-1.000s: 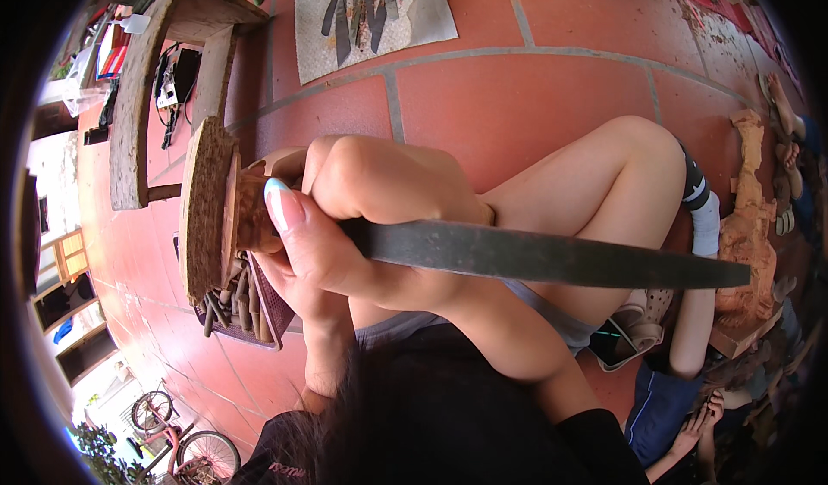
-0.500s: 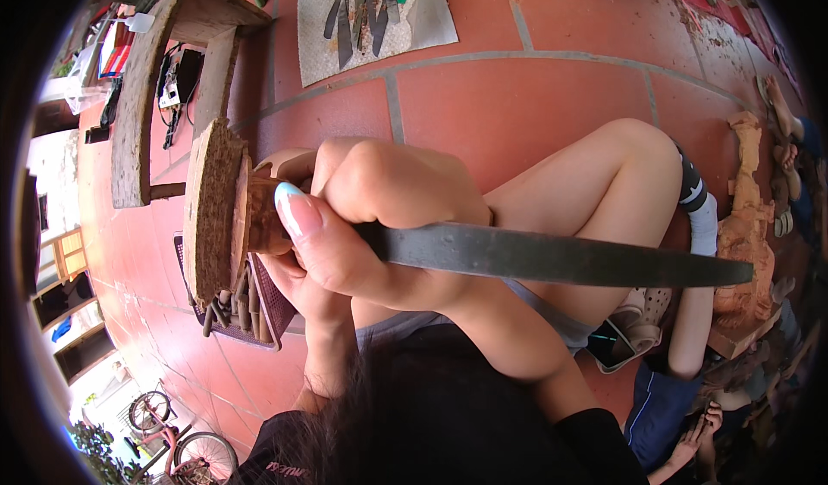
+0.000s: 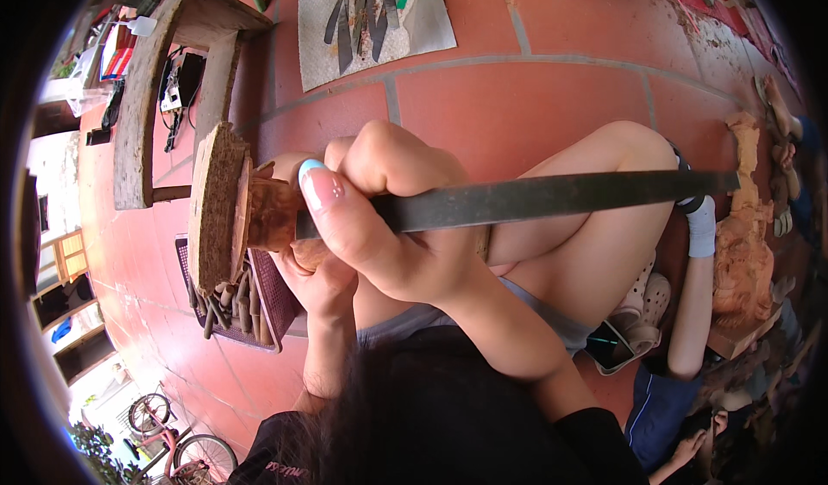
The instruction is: The person sits on the floor and carves a wooden figurine using a chisel. They hold the wood in their left hand and use the chisel in their right hand to shape the piece, rotating it to access different sides.
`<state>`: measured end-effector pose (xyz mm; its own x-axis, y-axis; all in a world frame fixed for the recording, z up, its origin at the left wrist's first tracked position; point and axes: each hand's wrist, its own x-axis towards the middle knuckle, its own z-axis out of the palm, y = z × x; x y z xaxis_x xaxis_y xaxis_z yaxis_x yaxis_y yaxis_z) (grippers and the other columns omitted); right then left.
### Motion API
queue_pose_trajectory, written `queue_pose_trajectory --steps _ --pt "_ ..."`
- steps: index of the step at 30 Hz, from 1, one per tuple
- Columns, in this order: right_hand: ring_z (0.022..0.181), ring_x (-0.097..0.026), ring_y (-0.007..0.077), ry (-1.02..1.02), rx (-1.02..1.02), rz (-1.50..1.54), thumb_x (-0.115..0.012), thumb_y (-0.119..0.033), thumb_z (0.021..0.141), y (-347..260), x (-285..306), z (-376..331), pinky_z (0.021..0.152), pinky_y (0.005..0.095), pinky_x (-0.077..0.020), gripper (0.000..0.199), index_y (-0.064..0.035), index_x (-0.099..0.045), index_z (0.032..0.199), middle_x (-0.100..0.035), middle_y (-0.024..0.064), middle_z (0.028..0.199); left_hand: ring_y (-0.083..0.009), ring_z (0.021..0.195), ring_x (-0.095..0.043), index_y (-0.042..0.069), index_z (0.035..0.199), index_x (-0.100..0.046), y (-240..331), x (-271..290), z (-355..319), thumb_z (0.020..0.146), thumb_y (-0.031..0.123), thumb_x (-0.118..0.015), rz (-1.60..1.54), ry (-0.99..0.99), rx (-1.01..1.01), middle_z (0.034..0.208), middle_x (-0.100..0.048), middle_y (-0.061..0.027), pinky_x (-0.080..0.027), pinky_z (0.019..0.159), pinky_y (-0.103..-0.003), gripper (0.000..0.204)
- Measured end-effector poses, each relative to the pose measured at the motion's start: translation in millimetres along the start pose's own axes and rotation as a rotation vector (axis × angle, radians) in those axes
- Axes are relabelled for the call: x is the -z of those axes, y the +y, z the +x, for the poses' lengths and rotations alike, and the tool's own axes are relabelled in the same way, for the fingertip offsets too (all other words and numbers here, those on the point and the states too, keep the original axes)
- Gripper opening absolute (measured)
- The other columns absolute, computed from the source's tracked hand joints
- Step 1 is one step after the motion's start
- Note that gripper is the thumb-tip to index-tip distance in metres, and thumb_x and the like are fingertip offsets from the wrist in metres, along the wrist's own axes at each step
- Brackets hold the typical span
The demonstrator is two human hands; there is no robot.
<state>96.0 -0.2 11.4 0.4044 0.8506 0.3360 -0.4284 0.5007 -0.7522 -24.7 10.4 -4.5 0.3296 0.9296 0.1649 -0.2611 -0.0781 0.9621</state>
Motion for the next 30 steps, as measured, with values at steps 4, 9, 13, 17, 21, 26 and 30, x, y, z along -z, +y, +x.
queue_pose_trajectory --steps 4,9,13,17,21,26,30 --pt "0.052 -0.048 0.0052 -0.019 -0.154 0.26 -0.059 -0.018 0.098 -2.7 10.0 3.8 0.046 0.0205 -0.0406 0.02 -0.0012 -0.052 0.09 -0.053 0.0023 0.064 -0.0224 0.111 -0.056 0.0 0.135 -0.038 -16.5 5.8 -2.8 0.066 0.013 -0.085 0.002 0.017 0.066 0.119 -0.056 -0.013 -0.046 0.096 -0.037 0.085" --pt "0.055 -0.05 0.0107 -0.176 -0.037 -0.08 -0.059 -0.041 0.095 -26.7 27.7 27.2 0.044 0.0219 -0.0421 0.052 0.0076 -0.054 0.112 -0.053 0.0057 0.075 -0.027 0.092 -0.065 -0.003 0.131 -0.042 -24.8 7.7 19.8 0.066 0.014 -0.081 -0.354 -0.055 0.134 0.099 -0.062 -0.0162 -0.054 0.083 -0.039 0.078" --pt "0.071 -0.056 0.0103 -0.422 0.0 -0.172 -0.062 -0.025 0.096 -66.3 63.5 58.8 0.065 0.0238 -0.0463 0.033 0.0055 -0.059 0.11 -0.059 0.0067 0.084 -0.026 0.082 -0.067 -0.007 0.128 -0.046 -22.0 -1.6 43.8 0.064 0.013 -0.079 -0.561 -0.419 0.461 0.09 -0.064 -0.0162 -0.057 0.076 -0.038 0.075" --pt "0.088 -0.058 0.0217 -0.545 0.186 -0.503 -0.06 -0.029 0.097 -81.7 87.4 78.6 0.08 0.0379 -0.0496 0.03 0.0003 -0.058 0.089 -0.056 0.0112 0.087 -0.0254 0.081 -0.068 -0.007 0.127 -0.05 -40.5 -17.4 47.5 0.065 0.011 -0.079 -0.605 -0.555 0.578 0.09 -0.066 -0.0159 -0.056 0.076 -0.037 0.071" --pt "0.116 -0.053 0.0324 -0.694 0.079 -0.552 -0.068 -0.017 0.089 -79.1 117.4 81.8 0.105 0.0515 -0.0392 0.021 -0.0009 -0.057 0.079 -0.055 0.0209 0.111 -0.0256 0.079 -0.068 -0.006 0.12 -0.054 -64.2 -34.1 50.2 0.064 0.013 -0.081 -0.601 -0.611 0.72 0.089 -0.067 -0.0154 -0.056 0.075 -0.038 0.066" --pt "0.112 -0.058 0.03 -0.596 -0.003 -0.649 -0.071 -0.009 0.083 -70.2 143.6 75.2 0.099 0.0449 -0.0469 0.021 0.0006 -0.057 0.071 -0.055 0.0236 0.114 -0.0262 0.077 -0.067 -0.005 0.116 -0.056 -86.7 -51.8 55.3 0.062 0.018 -0.081 -0.578 -0.63 0.855 0.087 -0.066 -0.0154 -0.056 0.073 -0.037 0.063" --pt "0.104 -0.061 0.0269 -0.554 0.045 -0.628 -0.071 -0.004 0.081 -59.0 168.4 74.9 0.092 0.0384 -0.05 0.02 0.0008 -0.055 0.07 -0.056 0.022 0.11 -0.0265 0.077 -0.067 -0.005 0.117 -0.055 -97.1 -62.3 56.8 0.062 0.019 -0.079 -0.606 -0.617 0.917 0.085 -0.065 -0.0164 -0.056 0.071 -0.036 0.065"
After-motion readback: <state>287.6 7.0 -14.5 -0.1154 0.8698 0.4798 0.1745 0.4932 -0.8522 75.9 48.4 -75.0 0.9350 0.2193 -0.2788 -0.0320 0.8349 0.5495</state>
